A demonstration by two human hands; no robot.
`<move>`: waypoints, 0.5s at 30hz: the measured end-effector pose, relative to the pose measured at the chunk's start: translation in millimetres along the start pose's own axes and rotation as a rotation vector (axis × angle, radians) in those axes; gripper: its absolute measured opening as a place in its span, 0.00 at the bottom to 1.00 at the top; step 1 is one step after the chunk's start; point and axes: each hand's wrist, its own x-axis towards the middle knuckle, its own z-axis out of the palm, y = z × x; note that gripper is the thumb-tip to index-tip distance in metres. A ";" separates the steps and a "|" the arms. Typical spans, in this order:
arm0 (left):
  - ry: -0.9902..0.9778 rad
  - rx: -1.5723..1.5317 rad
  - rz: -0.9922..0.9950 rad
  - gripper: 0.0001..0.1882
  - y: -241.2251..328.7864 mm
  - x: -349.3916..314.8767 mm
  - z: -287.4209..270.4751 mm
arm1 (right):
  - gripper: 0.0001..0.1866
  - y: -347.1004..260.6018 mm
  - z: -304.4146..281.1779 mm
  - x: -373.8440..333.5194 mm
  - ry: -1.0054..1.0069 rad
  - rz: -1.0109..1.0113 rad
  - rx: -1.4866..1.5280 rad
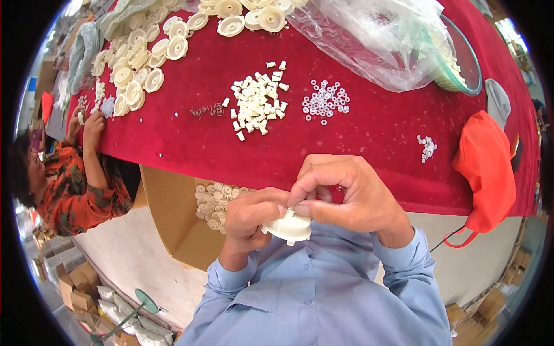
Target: The person assembles small mechanical components by fitting plastic shafts, springs, and rings into plastic wheel bases by hand, then takes more plastic wheel bases from a sack onto the table.
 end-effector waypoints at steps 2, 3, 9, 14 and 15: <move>-0.004 0.003 0.003 0.22 0.5 -0.5 -0.3 | 0.09 3.0 2.1 -1.7 0.021 -0.068 -0.036; -0.003 0.008 0.005 0.22 0.8 -0.7 -0.2 | 0.09 3.7 2.7 -2.0 0.022 -0.069 -0.037; 0.001 -0.004 0.010 0.19 2.4 -3.3 0.7 | 0.10 0.7 2.9 -1.8 -0.016 -0.124 -0.063; 0.080 -0.055 0.019 0.17 3.2 -4.7 8.5 | 0.09 -1.5 1.9 -0.6 -0.043 -0.197 -0.050; 0.077 -0.008 0.006 0.17 5.2 -3.7 9.1 | 0.09 -0.7 2.2 -0.9 -0.044 -0.197 -0.051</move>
